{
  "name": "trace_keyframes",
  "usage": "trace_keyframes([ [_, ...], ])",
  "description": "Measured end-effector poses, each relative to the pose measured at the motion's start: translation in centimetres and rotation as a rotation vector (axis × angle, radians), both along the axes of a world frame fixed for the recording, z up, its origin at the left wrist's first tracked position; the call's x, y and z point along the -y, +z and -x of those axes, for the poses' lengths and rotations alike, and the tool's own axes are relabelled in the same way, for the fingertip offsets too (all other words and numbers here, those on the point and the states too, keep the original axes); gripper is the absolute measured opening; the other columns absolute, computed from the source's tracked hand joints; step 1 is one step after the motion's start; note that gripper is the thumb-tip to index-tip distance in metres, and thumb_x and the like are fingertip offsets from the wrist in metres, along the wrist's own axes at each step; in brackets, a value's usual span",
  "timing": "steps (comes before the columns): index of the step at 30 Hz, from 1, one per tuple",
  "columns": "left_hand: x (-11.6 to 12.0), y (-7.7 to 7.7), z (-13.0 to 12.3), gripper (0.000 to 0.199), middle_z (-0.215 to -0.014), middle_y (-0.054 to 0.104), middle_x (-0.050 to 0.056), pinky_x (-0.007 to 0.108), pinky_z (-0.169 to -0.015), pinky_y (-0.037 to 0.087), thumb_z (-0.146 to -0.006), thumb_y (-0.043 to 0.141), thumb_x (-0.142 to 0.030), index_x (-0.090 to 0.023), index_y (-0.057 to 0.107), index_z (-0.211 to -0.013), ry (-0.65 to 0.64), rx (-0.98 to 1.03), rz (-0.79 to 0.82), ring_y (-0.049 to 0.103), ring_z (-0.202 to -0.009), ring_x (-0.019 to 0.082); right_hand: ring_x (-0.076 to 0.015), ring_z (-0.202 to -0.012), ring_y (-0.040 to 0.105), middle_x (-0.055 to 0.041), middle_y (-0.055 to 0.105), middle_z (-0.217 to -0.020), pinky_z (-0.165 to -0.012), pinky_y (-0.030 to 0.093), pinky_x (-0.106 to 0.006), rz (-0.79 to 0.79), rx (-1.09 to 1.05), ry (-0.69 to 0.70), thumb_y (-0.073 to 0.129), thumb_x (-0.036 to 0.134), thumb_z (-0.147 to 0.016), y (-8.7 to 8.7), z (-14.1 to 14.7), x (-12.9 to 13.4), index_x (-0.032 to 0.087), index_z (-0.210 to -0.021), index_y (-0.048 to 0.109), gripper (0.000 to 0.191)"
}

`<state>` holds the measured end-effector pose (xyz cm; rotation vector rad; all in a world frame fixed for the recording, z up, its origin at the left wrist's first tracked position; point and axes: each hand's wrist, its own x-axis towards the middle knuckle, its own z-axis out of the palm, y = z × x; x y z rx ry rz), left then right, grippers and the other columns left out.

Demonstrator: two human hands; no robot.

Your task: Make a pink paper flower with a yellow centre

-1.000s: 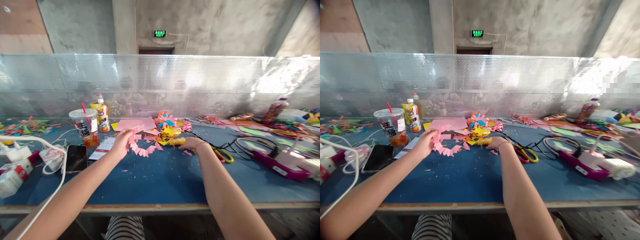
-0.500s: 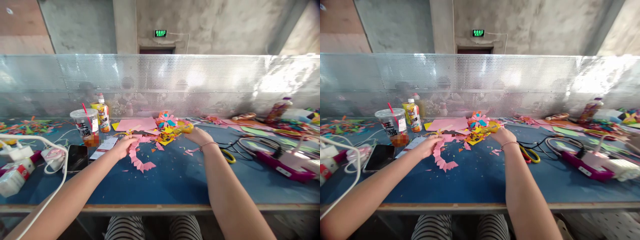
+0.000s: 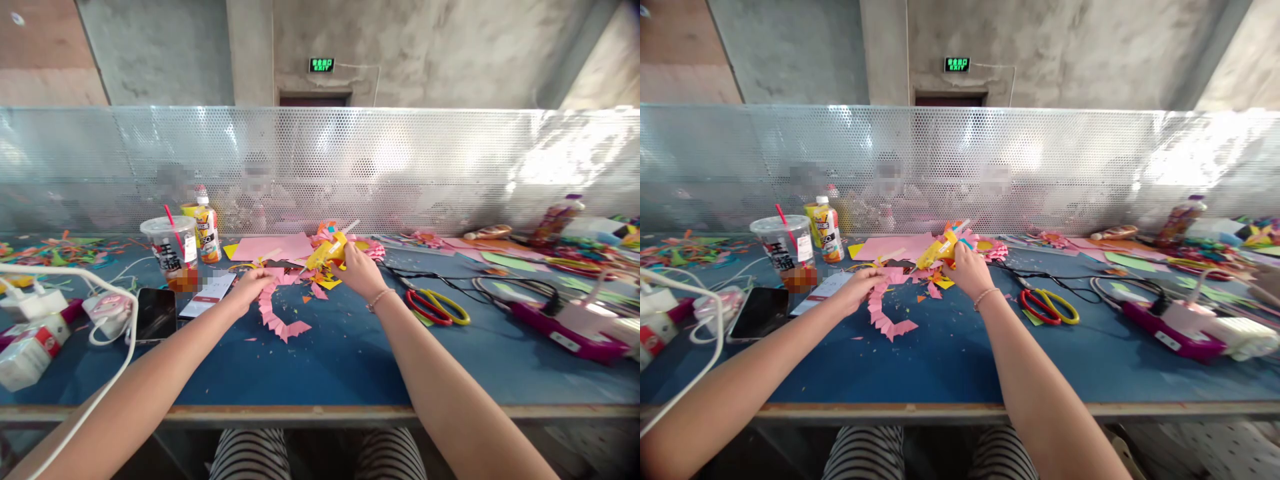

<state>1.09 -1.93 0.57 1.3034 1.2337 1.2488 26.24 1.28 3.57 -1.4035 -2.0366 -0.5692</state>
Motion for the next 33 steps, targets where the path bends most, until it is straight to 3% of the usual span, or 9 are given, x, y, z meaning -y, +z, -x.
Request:
trace_keyframes([
  [9,0.78,0.63,-0.56,0.016,-0.056,0.059,-0.001,0.022,-0.054,0.039,-0.059,0.067,-0.024,-0.016,0.061,-0.072,0.001,0.057,0.014,0.053,-0.054,0.01,-0.0215,-0.076,0.054,-0.0095,0.056,-0.084,-0.061,0.036,-0.029,-0.031,0.089,0.11,0.044,0.036,-0.079,-0.48,0.14,-0.36,0.016,-0.087,0.042,0.022],
  [16,0.31,0.01,-0.36,0.017,-0.063,0.062,0.0,0.024,-0.059,0.042,-0.06,0.066,-0.025,-0.017,0.061,-0.074,-0.039,0.079,-0.004,0.056,-0.057,0.011,-0.0199,-0.075,0.054,-0.009,0.056,-0.084,-0.06,0.035,-0.028,0.01,0.103,0.14,0.043,0.033,-0.082,-0.28,0.37,0.02,0.015,-0.086,0.041,0.018],
  [33,0.83,0.46,-0.49,0.016,-0.061,0.061,-0.002,0.022,-0.056,0.042,-0.06,0.067,-0.023,-0.017,0.061,-0.073,-0.048,0.105,0.031,0.055,-0.054,0.009,-0.0217,-0.08,0.053,-0.0121,0.055,-0.092,-0.065,0.037,-0.03,0.057,0.14,0.122,0.041,0.03,-0.083,-0.29,0.14,-0.07,0.012,-0.093,0.042,0.02],
])
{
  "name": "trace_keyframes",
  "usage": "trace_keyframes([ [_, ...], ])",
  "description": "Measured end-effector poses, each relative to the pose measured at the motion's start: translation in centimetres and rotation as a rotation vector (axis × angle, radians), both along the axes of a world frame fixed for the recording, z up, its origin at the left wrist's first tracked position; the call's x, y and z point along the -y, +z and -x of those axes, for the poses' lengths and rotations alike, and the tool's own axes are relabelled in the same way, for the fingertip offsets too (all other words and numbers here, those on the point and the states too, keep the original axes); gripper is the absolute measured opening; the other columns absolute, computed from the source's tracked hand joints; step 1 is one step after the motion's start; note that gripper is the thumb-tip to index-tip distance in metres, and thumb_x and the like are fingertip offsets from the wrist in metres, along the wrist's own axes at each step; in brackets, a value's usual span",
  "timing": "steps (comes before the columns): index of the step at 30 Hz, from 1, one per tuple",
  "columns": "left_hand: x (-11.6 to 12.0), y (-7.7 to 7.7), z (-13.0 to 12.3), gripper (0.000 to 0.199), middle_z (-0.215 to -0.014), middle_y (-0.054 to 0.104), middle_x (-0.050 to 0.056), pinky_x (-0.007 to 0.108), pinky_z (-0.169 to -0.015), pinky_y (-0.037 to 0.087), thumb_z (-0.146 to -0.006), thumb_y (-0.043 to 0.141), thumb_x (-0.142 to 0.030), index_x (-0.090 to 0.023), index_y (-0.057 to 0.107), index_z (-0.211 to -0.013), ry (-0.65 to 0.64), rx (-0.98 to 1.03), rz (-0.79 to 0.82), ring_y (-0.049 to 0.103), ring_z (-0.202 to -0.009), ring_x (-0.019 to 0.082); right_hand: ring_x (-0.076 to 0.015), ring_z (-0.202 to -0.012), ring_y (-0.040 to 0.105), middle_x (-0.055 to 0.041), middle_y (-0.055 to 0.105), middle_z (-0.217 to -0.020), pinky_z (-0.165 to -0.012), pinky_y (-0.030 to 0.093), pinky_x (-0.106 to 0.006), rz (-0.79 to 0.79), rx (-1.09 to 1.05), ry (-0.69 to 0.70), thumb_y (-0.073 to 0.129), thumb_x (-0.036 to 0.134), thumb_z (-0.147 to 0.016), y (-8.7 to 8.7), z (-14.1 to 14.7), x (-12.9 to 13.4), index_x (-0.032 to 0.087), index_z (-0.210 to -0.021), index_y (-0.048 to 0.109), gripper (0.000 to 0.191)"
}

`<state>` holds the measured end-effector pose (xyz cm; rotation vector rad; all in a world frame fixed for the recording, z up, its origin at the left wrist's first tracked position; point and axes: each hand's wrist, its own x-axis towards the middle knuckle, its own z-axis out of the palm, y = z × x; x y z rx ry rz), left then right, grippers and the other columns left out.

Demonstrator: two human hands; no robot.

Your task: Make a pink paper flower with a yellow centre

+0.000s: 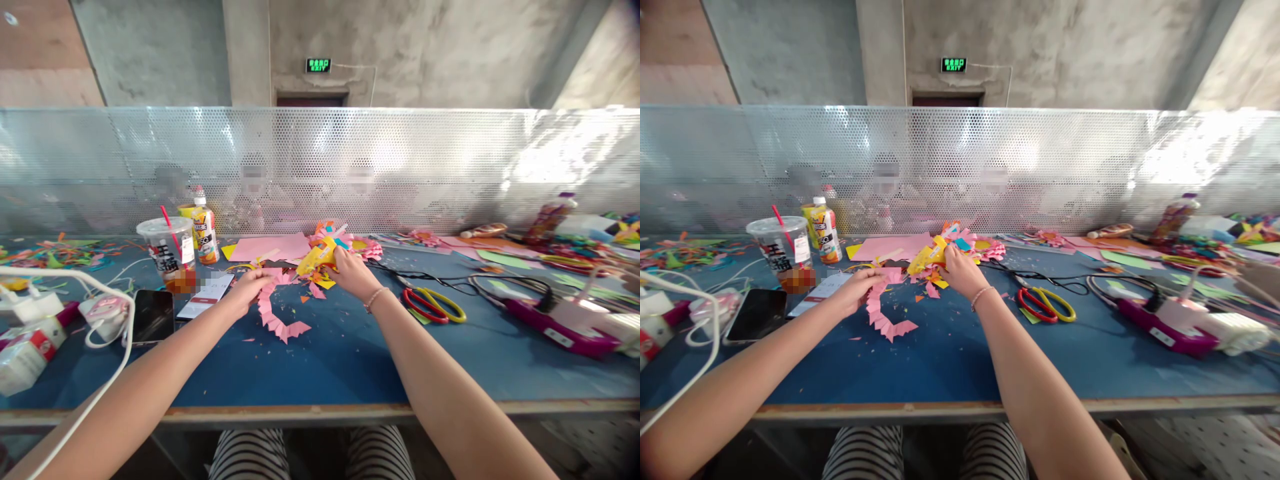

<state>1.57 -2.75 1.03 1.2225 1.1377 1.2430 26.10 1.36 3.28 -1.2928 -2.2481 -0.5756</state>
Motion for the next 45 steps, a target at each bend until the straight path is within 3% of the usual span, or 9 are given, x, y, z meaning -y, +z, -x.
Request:
trace_keyframes([
  [19,-0.3,-0.2,0.3,0.026,-0.06,0.059,-0.002,0.021,-0.047,0.038,-0.058,0.069,-0.032,-0.018,0.06,-0.078,0.0,-0.016,0.081,0.053,-0.05,0.009,-0.0231,-0.082,0.055,-0.0119,0.055,-0.091,-0.065,0.038,-0.03,0.013,-0.038,-0.05,0.04,0.026,-0.082,0.1,-0.5,-0.2,0.013,-0.095,0.042,0.019],
  [28,-0.5,-0.4,0.4,0.029,-0.065,0.061,0.0,0.02,-0.048,0.037,-0.058,0.068,-0.03,-0.017,0.062,-0.084,-0.004,0.001,0.034,0.053,-0.05,0.008,-0.0232,-0.082,0.055,-0.0117,0.056,-0.09,-0.064,0.039,-0.031,0.021,-0.047,-0.067,0.039,0.027,-0.082,0.2,-0.8,-0.4,0.014,-0.093,0.044,0.018],
  [34,-0.5,-0.3,0.3,0.025,-0.055,0.055,-0.003,0.019,-0.043,0.034,-0.058,0.068,-0.03,-0.017,0.06,-0.078,0.0,0.048,0.0,0.047,-0.042,0.006,-0.0213,-0.083,0.056,-0.0121,0.057,-0.094,-0.064,0.039,-0.029,0.044,-0.086,-0.097,0.043,0.033,-0.081,0.3,-0.6,-0.1,0.014,-0.095,0.044,0.023],
  [40,-0.8,-0.3,0.5,0.025,-0.053,0.052,-0.006,0.019,-0.04,0.03,-0.058,0.068,-0.033,-0.017,0.058,-0.075,0.014,0.05,-0.044,0.042,-0.038,0.005,-0.022,-0.077,0.058,-0.0122,0.062,-0.088,-0.061,0.039,-0.028,0.163,-0.129,-0.244,0.051,0.042,-0.072,1.1,-1.6,0.2,0.013,-0.095,0.051,0.037],
  [42,-0.8,-0.3,0.5,0.024,-0.055,0.053,-0.005,0.019,-0.043,0.032,-0.058,0.068,-0.032,-0.017,0.058,-0.074,0.012,0.057,-0.069,0.043,-0.041,0.004,-0.0217,-0.076,0.059,-0.0115,0.063,-0.086,-0.06,0.039,-0.027,0.237,-0.118,-0.285,0.051,0.04,-0.07,1.4,-2.3,0.2,0.013,-0.092,0.056,0.035],
  [45,-0.9,-0.4,0.5,0.023,-0.055,0.052,-0.005,0.019,-0.044,0.032,-0.059,0.067,-0.031,-0.017,0.057,-0.073,0.014,0.061,-0.065,0.045,-0.043,0.005,-0.0207,-0.079,0.059,-0.008,0.065,-0.087,-0.063,0.04,-0.027,0.358,-0.057,-0.242,0.048,0.032,-0.07,1.6,-3.6,0.1,0.019,-0.09,0.062,0.027],
])
